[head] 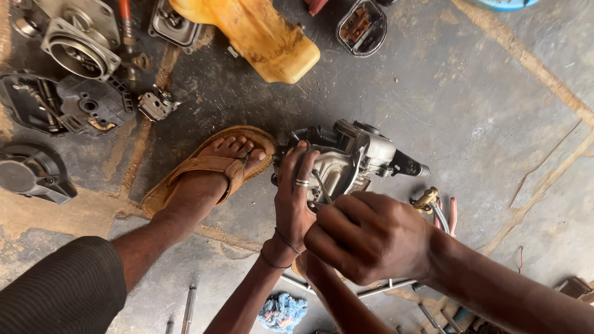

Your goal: The person sits on the floor and uses a screwdriver to loosen and remove screws from a small engine block. They remove a metal cover, set it aside, and continue to unscrew additional fasteners from the engine casing.

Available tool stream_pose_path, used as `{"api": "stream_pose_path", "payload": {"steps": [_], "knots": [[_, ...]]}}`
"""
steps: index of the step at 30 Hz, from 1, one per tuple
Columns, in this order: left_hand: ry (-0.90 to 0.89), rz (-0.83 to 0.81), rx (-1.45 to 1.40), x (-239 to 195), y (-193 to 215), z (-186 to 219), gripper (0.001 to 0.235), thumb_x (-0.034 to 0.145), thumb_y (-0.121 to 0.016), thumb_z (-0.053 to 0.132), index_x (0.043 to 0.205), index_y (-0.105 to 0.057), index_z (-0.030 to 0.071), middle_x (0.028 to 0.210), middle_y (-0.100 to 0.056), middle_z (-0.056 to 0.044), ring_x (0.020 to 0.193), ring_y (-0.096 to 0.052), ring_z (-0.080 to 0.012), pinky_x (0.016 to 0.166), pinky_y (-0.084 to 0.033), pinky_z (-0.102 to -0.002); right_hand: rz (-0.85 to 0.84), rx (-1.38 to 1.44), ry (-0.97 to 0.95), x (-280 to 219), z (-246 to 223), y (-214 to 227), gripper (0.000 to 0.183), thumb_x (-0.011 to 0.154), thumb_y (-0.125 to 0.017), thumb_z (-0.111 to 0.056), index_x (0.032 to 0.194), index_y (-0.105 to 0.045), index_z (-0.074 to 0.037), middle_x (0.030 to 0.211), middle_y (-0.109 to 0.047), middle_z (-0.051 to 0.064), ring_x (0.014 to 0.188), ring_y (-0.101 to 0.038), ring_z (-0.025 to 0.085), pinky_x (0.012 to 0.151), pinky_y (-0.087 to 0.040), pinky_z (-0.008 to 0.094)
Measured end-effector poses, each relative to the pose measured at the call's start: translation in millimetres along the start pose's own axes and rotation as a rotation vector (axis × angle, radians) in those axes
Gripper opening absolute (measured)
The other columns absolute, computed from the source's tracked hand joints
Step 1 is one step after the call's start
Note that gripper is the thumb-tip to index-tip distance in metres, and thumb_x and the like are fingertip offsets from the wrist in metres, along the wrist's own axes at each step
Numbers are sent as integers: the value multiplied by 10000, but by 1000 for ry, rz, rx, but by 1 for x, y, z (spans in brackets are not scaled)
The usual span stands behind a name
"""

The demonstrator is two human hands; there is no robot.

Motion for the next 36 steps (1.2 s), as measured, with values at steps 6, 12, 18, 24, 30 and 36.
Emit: {"api": "stream_pose_path", "payload": {"steps": [6,12,18,24,30,36], "knots": [[4,-13,22,9,5,5,692,947,-719,155,1576,-432,119,1574,-473,-164,1493,-496,-360,1234,-473,-464,-53,-81,-74,13,4,6,201,761,-686,-18,731,-529,-141,593,-369,-41,493,-348,76,396,-295,235],[-50,-76,65,19,13,11,664,916,-683,182,1525,-434,90,1518,-472,-190,1423,-497,-398,1171,-439,-485,-95,-26,-76,21,11,7,201,804,-725,-87,747,-540,-141,580,-382,-43,480,-356,75,392,-310,248],[-9,-101,121,22,12,6,607,942,-658,188,1517,-474,121,1500,-478,-194,1399,-501,-396,1155,-443,-466,-79,83,-80,24,12,7,167,833,-727,-166,855,-597,-64,689,-494,3,544,-422,92,443,-357,270],[-32,-154,89,27,14,13,680,910,-700,239,1521,-439,95,1508,-431,-212,1398,-474,-433,1146,-427,-514,-88,50,-168,20,16,2,181,793,-729,-74,779,-550,-97,635,-450,-10,526,-417,99,421,-355,280],[-72,-241,58,39,19,15,760,850,-747,303,1490,-427,49,1454,-435,-234,1385,-473,-447,1119,-438,-527,-57,30,-127,17,25,-5,175,824,-697,16,838,-592,-123,644,-467,-2,521,-420,90,404,-337,246],[-77,-241,105,40,17,8,692,927,-702,303,1519,-452,47,1474,-449,-239,1402,-498,-423,1135,-464,-501,-88,-18,-97,25,27,-1,151,834,-697,-32,903,-602,-127,763,-580,28,556,-447,86,438,-363,234]]}}
Point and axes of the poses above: each hand's wrist, its own x-axis towards the middle knuckle, its own y-axis out of the back of the hand, z = x × y, the point moved 6 cm from there along x, towards the middle knuckle
